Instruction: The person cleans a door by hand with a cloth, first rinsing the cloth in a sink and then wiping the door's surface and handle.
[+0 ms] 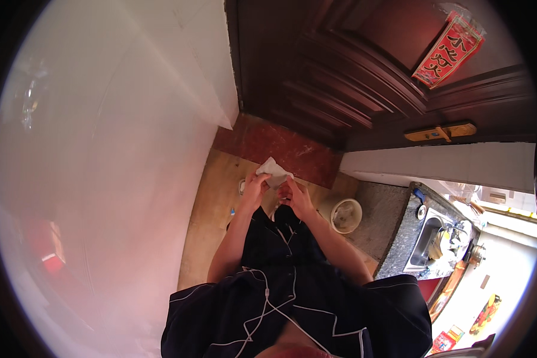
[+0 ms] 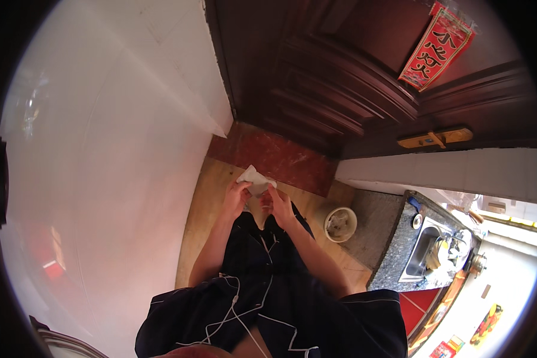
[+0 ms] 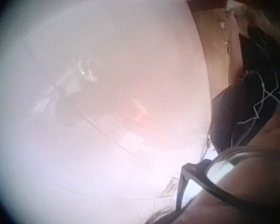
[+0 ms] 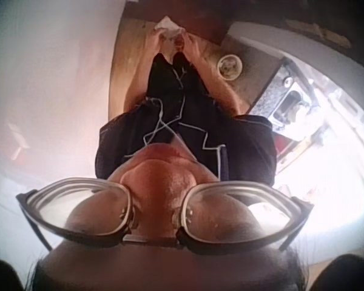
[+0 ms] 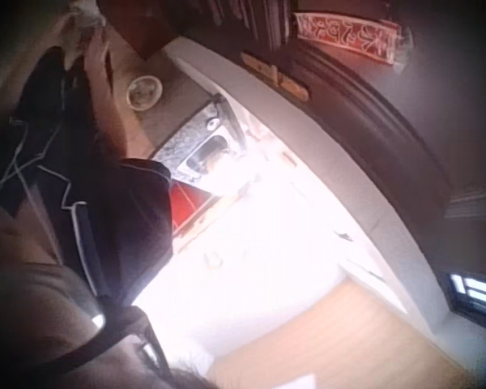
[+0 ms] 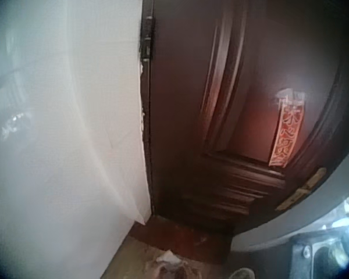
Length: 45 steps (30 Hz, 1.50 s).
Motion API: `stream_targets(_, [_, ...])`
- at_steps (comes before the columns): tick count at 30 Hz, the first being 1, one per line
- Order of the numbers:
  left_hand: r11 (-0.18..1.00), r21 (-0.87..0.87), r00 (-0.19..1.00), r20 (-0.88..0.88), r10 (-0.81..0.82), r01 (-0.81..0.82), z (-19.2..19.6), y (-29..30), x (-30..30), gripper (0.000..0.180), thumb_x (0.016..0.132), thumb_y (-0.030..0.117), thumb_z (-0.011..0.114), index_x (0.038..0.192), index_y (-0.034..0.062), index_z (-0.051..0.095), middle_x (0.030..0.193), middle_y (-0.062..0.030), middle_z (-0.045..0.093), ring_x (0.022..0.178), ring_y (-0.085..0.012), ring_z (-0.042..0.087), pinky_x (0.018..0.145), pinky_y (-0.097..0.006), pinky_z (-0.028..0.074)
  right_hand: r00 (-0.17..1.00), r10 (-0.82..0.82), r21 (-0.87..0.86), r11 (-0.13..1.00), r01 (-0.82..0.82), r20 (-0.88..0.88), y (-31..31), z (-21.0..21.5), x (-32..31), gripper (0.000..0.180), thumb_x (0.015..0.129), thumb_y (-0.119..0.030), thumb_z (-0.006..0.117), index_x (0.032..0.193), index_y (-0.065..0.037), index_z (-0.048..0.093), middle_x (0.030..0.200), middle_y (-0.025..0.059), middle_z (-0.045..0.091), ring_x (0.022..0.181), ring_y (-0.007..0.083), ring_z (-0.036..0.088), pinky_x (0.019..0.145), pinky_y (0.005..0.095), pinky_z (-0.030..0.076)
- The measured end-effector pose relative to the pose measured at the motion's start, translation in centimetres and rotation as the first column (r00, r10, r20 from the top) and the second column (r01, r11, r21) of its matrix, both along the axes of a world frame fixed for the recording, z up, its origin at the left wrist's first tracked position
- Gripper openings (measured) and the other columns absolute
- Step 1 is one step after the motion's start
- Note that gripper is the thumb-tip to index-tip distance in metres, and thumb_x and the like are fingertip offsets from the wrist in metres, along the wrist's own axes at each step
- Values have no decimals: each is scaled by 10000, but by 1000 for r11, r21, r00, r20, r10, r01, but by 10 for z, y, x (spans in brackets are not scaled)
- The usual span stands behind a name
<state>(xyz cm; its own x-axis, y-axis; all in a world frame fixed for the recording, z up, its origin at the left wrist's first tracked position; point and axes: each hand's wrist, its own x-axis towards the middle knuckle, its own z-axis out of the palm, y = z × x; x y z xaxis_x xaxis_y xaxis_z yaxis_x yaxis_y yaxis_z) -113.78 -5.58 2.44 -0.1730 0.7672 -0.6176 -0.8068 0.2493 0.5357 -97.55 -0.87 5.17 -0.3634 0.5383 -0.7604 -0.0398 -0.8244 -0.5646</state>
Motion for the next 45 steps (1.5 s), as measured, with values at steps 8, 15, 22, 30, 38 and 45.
stream_targets(8, [998,61,1000,23,21,-23,1,61,-17,310,898,54,622,1203,17,582,1073,-64,642,1011,-169,612,850,-322,476,997,-70,317,946,61,15,66,-15,-42,191,1013,-204,585,909,-46,560,720,50,592,585,128,554,519,291,440])
stream_targets(15, [990,124,758,-651,35,61,-9,107,-60,335,857,39,702,1171,-13,599,1029,-55,636,869,-160,627,737,-277,501,999,50,660,751,-24,-20,135,-23,-80,155,1008,-150,590,930,-25,542,710,47,611,576,109,572,516,283,458])
stream_targets(22, [991,65,229,-973,37,114,16,172,-93,260,830,87,751,1060,16,654,860,-104,527,742,-222,588,640,-305,473,999,-36,764,645,32,-11,190,-12,-114,182,1009,-152,584,914,-11,517,681,51,626,558,85,587,513,243,466])
stream_targets(30, [967,254,-227,-943,244,-18,21,269,-117,216,850,100,726,1014,34,601,888,-133,571,772,-295,599,684,-387,500,986,-148,759,633,150,-71,275,-24,-177,185,1005,-139,572,914,12,519,703,94,686,578,149,678,507,275,521])
stream_targets(38, [888,356,-54,-921,386,290,-64,335,-163,171,824,29,712,928,41,577,854,-135,636,706,-284,650,622,-372,515,901,-430,985,173,23,55,316,-87,-222,269,899,-108,708,738,46,557,636,157,657,552,127,653,499,292,468])
stream_targets(45, [704,521,-220,-706,673,483,-167,356,-191,251,712,-13,763,855,43,565,753,-80,596,653,-259,603,562,-347,487,909,-407,995,-64,71,-91,326,-195,-225,187,893,-57,701,785,51,592,650,150,679,556,211,689,487,284,477])
